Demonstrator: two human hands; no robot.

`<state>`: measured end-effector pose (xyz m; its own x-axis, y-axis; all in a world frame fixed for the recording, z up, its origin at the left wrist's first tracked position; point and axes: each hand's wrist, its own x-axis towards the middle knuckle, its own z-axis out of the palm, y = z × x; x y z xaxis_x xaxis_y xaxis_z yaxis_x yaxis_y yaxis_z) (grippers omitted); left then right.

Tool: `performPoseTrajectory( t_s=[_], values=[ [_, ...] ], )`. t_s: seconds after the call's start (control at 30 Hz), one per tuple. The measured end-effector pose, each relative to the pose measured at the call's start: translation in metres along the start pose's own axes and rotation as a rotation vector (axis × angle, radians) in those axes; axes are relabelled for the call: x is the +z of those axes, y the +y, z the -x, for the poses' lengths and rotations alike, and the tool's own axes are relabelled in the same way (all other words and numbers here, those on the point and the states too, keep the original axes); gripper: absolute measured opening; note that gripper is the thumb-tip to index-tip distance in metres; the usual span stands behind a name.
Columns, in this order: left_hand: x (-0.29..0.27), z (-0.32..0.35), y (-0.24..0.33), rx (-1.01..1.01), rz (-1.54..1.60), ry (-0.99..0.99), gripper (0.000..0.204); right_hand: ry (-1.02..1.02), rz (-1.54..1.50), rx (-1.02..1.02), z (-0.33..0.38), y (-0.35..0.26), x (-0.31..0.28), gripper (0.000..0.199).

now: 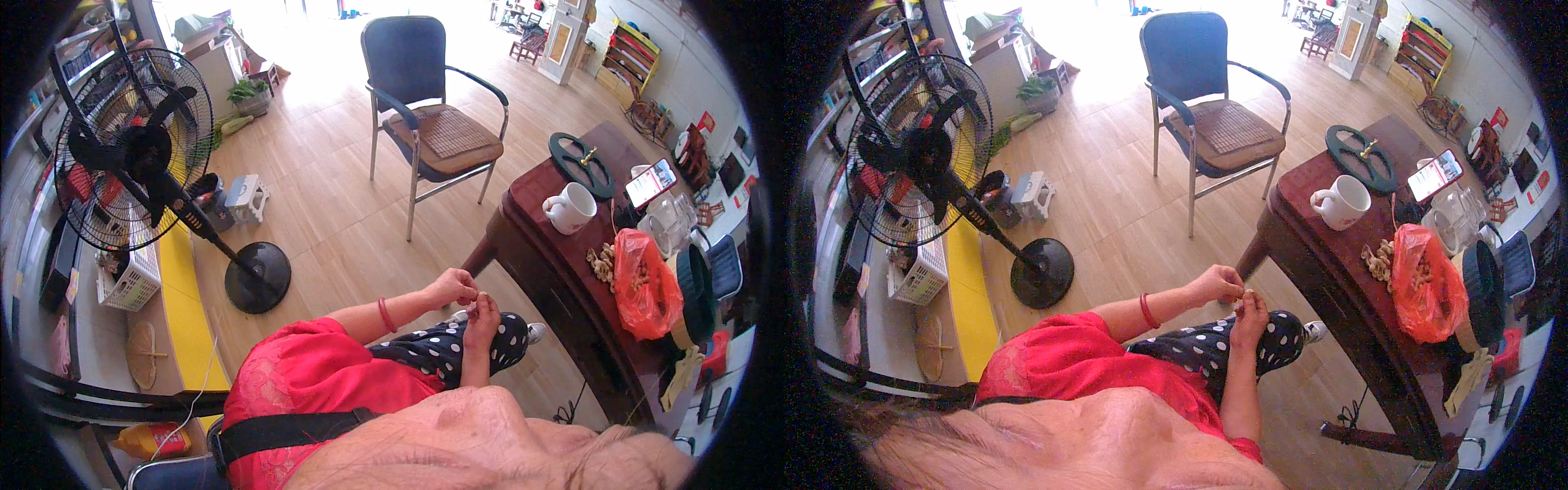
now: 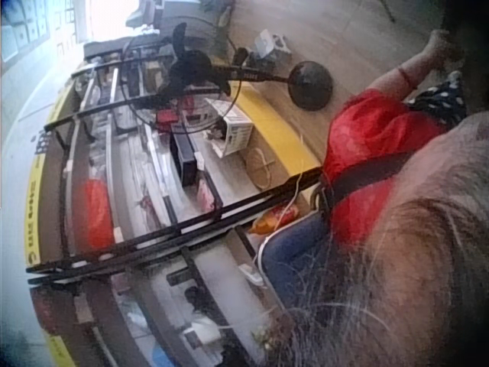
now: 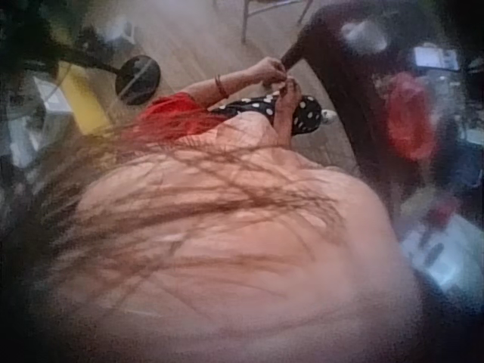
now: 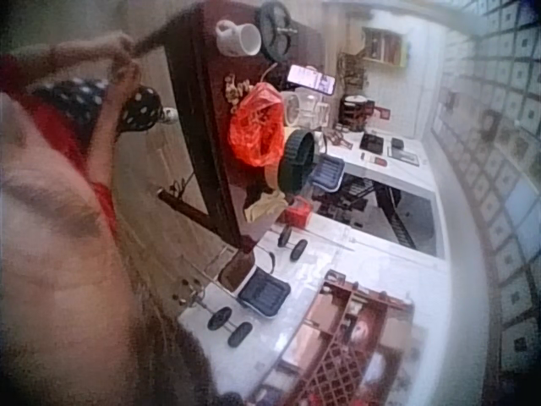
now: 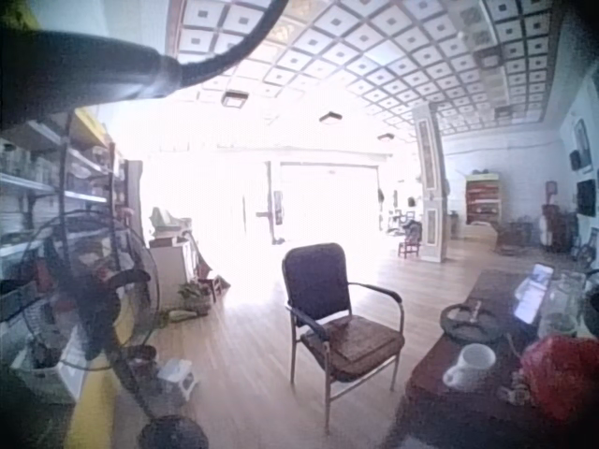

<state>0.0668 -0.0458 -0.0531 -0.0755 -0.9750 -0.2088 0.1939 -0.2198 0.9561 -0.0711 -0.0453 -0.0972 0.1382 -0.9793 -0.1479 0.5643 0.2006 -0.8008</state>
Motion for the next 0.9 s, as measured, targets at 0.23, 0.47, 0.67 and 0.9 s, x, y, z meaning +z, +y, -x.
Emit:
performPoseTrajectory(
  t_s=[0.23, 0.47, 0.67, 0.9],
  values=[
    [-0.004, -0.001, 0.003, -0.060, -0.062, -0.103, 0.010, 0.038, 0.084, -0.056, -0.005, 0.004, -0.004, 0.008],
    [-0.004, 0.000, -0.005, -0.059, 0.017, -0.167, 0.007, -0.001, 0.246, -0.166, -0.006, 0.007, -0.010, 0.011],
    [-0.009, -0.006, -0.008, -0.053, 0.015, -0.179, 0.016, 0.009, 0.299, -0.126, -0.006, 0.005, -0.009, 0.011],
    [-0.017, -0.007, 0.001, -0.047, 0.017, -0.178, 0.024, -0.043, 0.335, -0.050, -0.001, -0.002, -0.002, 0.015]
  ],
)
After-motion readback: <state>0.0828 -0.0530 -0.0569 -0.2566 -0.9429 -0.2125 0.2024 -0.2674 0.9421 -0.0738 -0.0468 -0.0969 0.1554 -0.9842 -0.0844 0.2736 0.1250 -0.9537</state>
